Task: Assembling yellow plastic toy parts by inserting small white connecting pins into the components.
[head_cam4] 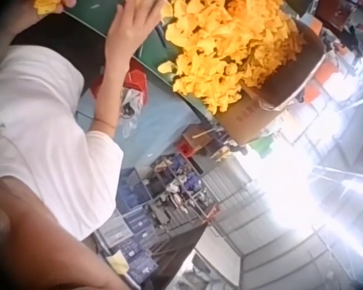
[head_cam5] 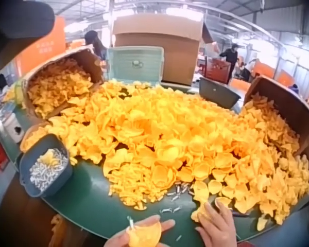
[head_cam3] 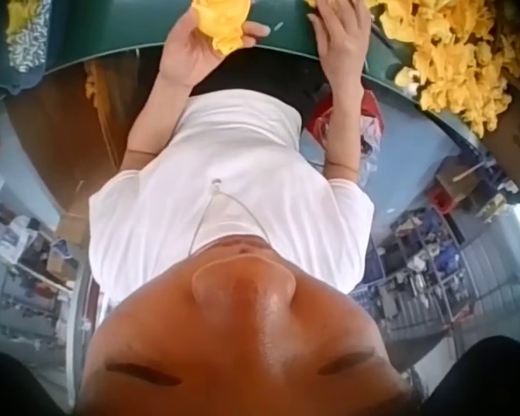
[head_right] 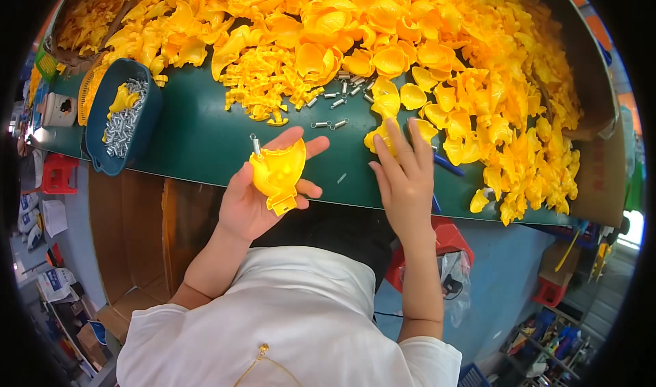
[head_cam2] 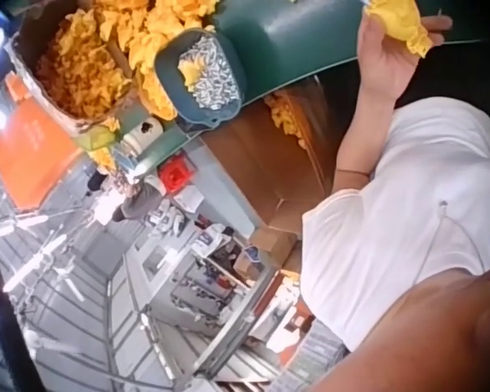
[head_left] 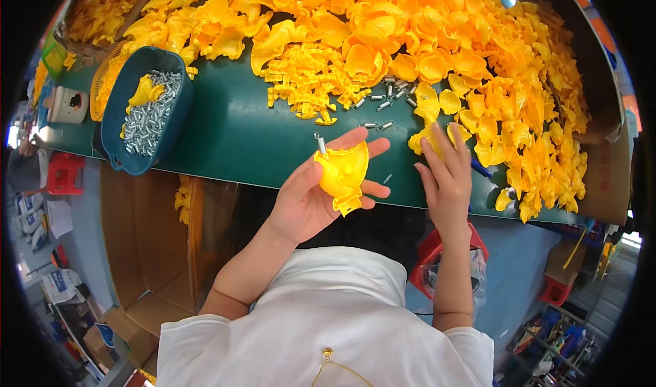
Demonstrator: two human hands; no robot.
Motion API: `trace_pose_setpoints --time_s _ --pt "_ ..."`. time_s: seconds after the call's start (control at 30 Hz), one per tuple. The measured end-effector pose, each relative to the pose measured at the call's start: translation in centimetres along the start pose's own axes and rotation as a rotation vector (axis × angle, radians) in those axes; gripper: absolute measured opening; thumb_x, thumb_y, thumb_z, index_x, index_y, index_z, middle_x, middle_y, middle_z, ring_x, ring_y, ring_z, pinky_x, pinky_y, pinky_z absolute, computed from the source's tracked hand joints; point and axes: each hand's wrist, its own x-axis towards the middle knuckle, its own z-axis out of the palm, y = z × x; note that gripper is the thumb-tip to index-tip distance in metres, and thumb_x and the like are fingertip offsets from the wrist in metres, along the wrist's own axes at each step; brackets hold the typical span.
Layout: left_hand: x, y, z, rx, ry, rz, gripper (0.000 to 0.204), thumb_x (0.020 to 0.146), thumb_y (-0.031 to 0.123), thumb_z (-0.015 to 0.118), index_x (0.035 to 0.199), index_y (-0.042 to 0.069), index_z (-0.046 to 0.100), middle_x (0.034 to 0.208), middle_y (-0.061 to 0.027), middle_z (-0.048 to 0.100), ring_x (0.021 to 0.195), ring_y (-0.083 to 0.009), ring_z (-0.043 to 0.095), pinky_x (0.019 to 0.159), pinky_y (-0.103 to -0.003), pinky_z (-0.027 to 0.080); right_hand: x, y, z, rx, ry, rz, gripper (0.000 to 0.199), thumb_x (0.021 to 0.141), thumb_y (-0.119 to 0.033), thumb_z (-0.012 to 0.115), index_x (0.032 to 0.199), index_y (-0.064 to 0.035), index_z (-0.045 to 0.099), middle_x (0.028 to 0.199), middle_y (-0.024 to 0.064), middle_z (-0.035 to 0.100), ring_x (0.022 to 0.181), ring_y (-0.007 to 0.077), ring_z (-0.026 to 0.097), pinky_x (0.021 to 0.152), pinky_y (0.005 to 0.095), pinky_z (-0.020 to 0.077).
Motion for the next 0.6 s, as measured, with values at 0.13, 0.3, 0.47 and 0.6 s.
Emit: trace_pose_setpoints --time_s 0.13,0.3,0.47,0.6 --pt "-0.2 0.2 0.6 0.015 0.022 -0.058 0.068 0.089 0.039 0.05 0.141 0.004 0.024 0.144 -0.0225 0.024 0.114 -0.0376 0.05 0.085 -0.039 0.051 1.1 -3.9 -2.7 0.291 0.108 -0.008 0.028 0.068 -0.001 0.067 0.095 -0.0077 0.068 0.1 0.0068 0.06 0.1 0.0308 0.052 0.091 0.0403 0.0392" --pt "-0.6 0.2 0.9 0.075 0.07 -0.09 0.067 0.087 0.036 0.052 0.138 0.003 0.026 0.141 -0.0212 0.03 0.123 -0.0352 0.042 0.094 -0.041 0.045 2.7 -6.4 -2.7 0.337 -0.163 -0.207 0.028 0.066 -0.016 0.073 0.094 -0.0154 0.069 0.107 0.0042 0.054 0.112 0.0315 0.04 0.09 0.0401 0.04" --pt "-1.0 0.9 0.7 0.091 0.033 -0.195 0.061 0.086 0.035 0.052 0.134 0.003 0.028 0.13 -0.022 0.041 0.121 -0.0299 0.046 0.095 -0.038 0.044 3.2 -5.8 -2.7 0.444 -0.393 -0.182 0.029 0.064 -0.018 0.075 0.093 -0.0178 0.069 0.114 0.0036 0.049 0.118 0.0316 0.032 0.09 0.0376 0.0402" --pt "-1.4 1.3 -0.6 0.072 0.001 -0.3 0.049 0.089 0.032 0.051 0.126 0.004 0.035 0.13 -0.0222 0.042 0.112 -0.0275 0.052 0.086 -0.034 0.049 3.8 -5.1 -2.9 0.471 -0.457 -0.256 0.03 0.061 -0.013 0.076 0.091 -0.0172 0.069 0.109 0.0017 0.052 0.115 0.0304 0.037 0.09 0.0366 0.0406"
